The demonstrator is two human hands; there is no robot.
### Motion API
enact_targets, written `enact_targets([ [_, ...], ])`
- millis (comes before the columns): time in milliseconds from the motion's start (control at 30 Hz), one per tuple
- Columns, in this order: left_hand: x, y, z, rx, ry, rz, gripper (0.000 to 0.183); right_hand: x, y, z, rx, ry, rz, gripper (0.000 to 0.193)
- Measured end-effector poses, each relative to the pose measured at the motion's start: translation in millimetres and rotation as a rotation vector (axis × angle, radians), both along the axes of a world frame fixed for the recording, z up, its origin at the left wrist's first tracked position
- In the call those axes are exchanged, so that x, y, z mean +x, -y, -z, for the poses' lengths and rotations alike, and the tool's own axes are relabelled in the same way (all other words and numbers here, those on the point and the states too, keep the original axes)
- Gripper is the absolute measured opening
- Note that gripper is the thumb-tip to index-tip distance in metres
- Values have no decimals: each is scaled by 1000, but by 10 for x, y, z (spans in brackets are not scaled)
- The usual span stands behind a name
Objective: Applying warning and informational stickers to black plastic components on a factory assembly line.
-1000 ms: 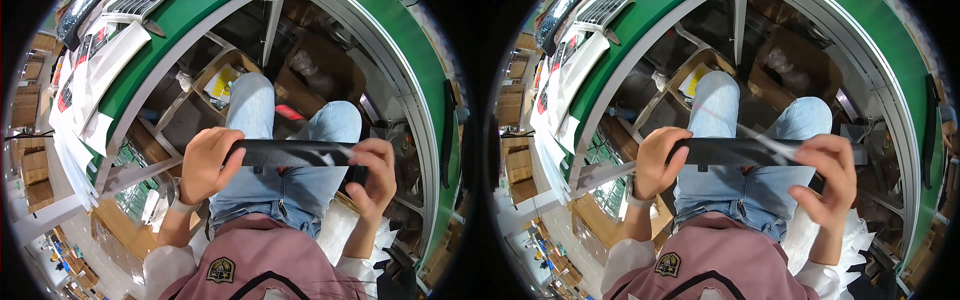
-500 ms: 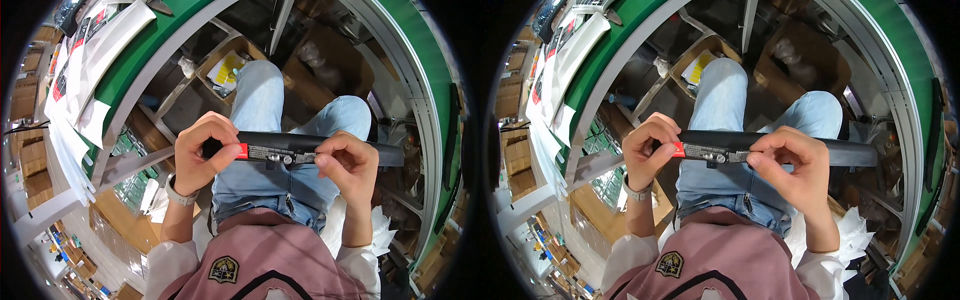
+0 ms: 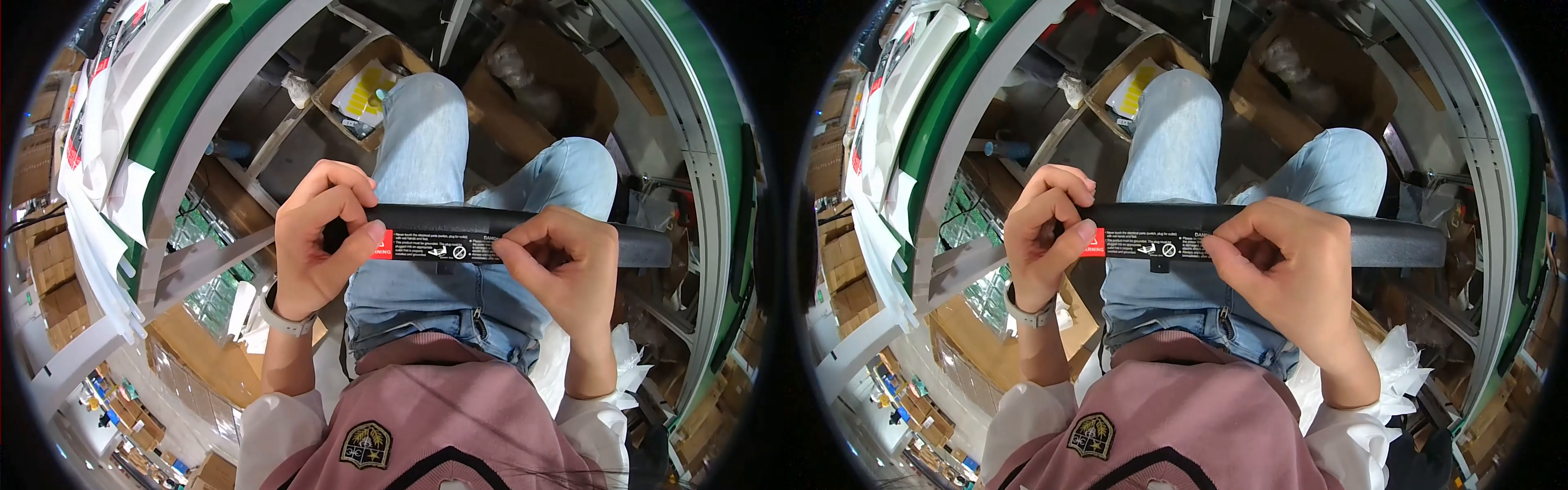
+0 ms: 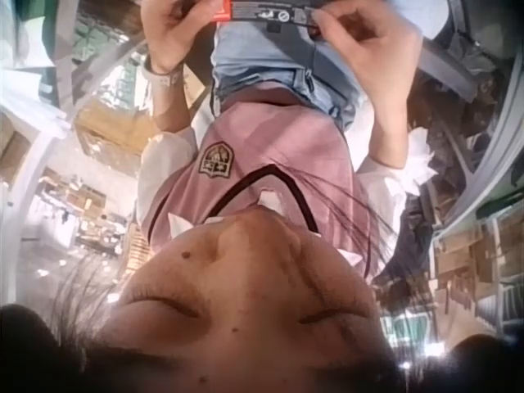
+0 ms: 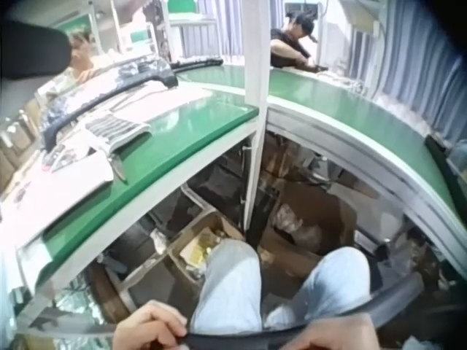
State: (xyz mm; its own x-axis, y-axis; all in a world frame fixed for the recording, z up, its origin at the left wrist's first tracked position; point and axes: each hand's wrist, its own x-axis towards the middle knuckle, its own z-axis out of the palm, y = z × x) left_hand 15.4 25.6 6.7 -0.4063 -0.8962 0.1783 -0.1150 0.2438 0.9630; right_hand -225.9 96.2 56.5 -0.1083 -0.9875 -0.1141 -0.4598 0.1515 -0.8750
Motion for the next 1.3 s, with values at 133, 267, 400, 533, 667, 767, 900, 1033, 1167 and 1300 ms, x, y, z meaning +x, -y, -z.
enact_targets([
  [133, 13, 8, 5, -26, 38, 31, 20, 8, -3, -6, -8, -70, -37, 10],
  [267, 19, 18, 21, -60, 69, 40, 21, 27, -10, 4, -16, -92, -47, 11],
  [400, 21, 21, 27, -85, 104, 49, 21, 48, -10, 17, -25, -99, -42, 10],
  [533, 57, 38, 35, -70, 125, 87, 23, 54, -10, 21, 11, -57, -24, 10],
  [667, 119, 63, 83, 45, 56, 130, 32, 59, -16, 34, -9, -65, -33, 11],
  [767, 136, 49, 144, 183, -38, 83, 38, 66, -17, 51, -30, -48, -39, 11],
  [900, 150, 41, 192, 195, -80, 79, 39, 62, -9, 49, -38, -59, -34, 11],
  [1033, 150, 32, 200, 189, -78, 73, 39, 55, 4, 24, -17, -72, -58, 10],
  [1167, 139, 18, 204, 185, -80, 51, 38, 82, 12, 55, -38, -81, -64, 11],
  [1300, 122, 4, 212, 171, -94, 46, 37, 71, 27, 34, -128, -192, -92, 17],
])
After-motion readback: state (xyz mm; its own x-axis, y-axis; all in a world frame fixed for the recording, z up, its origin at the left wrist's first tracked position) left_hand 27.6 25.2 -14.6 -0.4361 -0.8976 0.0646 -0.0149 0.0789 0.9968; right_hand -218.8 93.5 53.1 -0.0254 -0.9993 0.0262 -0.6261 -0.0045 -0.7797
